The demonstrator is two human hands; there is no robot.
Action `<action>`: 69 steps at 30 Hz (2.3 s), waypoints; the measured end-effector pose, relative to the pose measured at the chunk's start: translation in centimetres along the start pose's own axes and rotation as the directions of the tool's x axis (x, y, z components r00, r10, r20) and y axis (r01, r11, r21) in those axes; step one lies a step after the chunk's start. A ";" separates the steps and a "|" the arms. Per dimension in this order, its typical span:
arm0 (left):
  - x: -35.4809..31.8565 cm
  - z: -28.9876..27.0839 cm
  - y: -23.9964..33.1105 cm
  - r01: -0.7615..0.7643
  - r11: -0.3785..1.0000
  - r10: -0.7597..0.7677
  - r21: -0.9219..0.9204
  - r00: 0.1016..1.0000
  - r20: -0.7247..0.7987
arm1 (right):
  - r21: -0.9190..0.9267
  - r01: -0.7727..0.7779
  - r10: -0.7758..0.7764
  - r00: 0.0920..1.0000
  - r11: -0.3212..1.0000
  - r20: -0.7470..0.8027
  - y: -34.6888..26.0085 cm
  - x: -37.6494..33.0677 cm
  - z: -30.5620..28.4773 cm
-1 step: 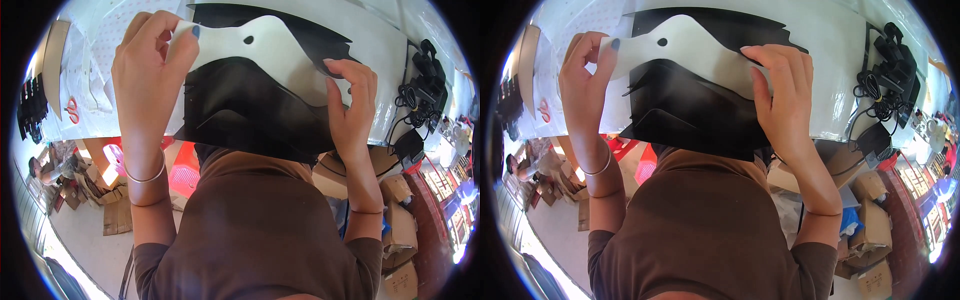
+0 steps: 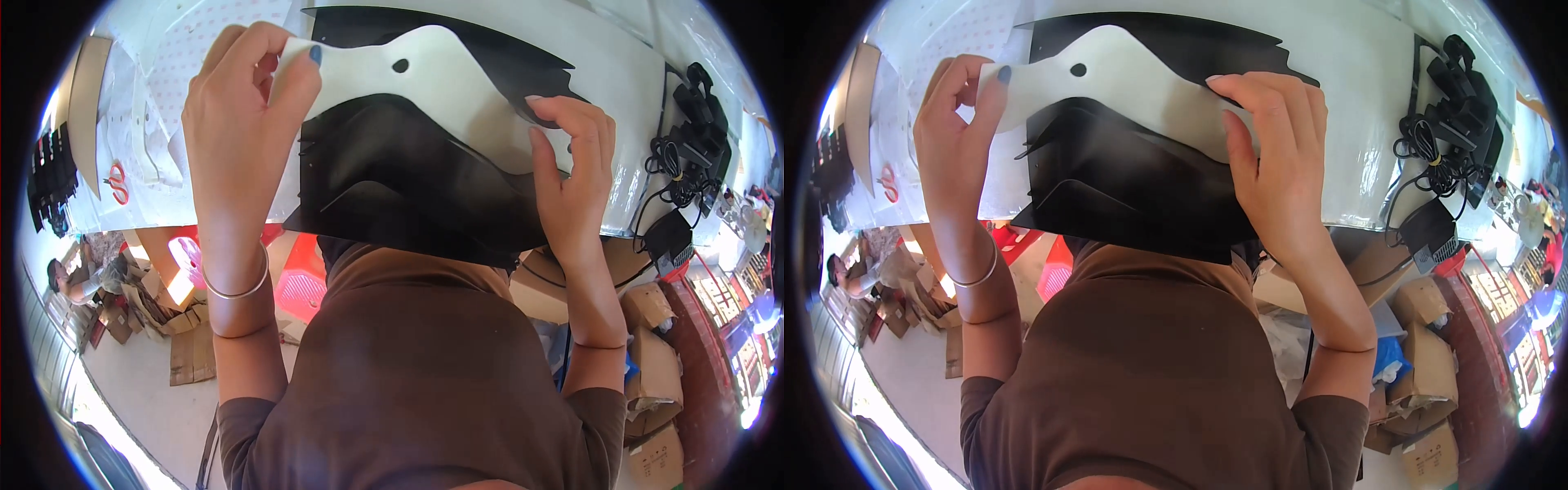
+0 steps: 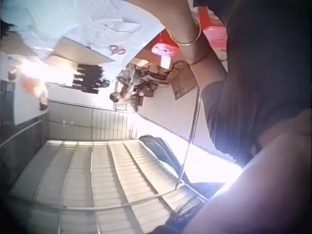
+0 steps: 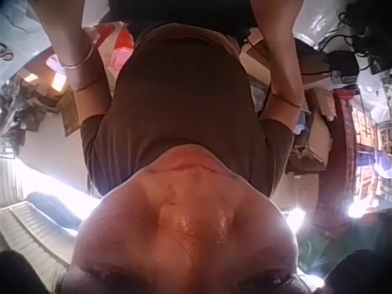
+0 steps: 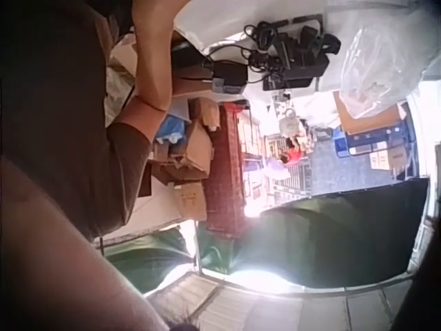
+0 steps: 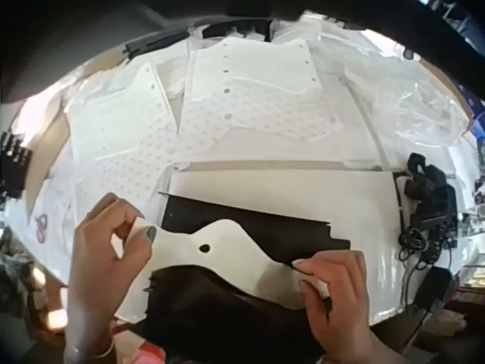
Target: Assemble plastic components by precisely applying adhesive foam pads using an alignment jig.
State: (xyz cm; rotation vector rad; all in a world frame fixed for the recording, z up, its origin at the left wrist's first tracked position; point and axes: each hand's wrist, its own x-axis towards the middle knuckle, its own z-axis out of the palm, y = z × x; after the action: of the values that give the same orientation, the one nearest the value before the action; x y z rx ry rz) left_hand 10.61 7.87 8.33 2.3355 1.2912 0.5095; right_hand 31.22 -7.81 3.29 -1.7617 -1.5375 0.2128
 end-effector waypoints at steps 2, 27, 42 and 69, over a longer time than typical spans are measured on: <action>-0.1 0.2 -0.7 0.033 0.999 -0.032 -0.016 0.999 0.036 | -0.007 -0.020 0.020 0.999 1.000 0.044 0.0 0.0 -0.1; -2.4 1.3 -3.4 0.306 0.945 -0.273 -0.113 0.932 0.239 | -0.151 0.307 -0.242 0.909 0.940 0.340 -4.4 6.5 3.6; -2.4 2.3 -3.6 0.201 0.968 -0.228 0.150 0.954 0.197 | -0.186 0.313 -0.225 0.897 0.931 0.381 -3.8 6.5 4.2; -2.3 0.3 -3.7 -0.218 0.930 0.341 -0.295 0.812 0.474 | -0.138 -0.179 0.226 0.717 0.974 0.660 -5.9 3.0 0.1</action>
State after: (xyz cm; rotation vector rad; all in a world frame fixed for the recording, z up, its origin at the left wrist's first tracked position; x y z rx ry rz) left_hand 6.96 7.59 5.87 2.2542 0.6024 0.0801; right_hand 27.38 -5.25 7.97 -2.0266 -1.8395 1.0275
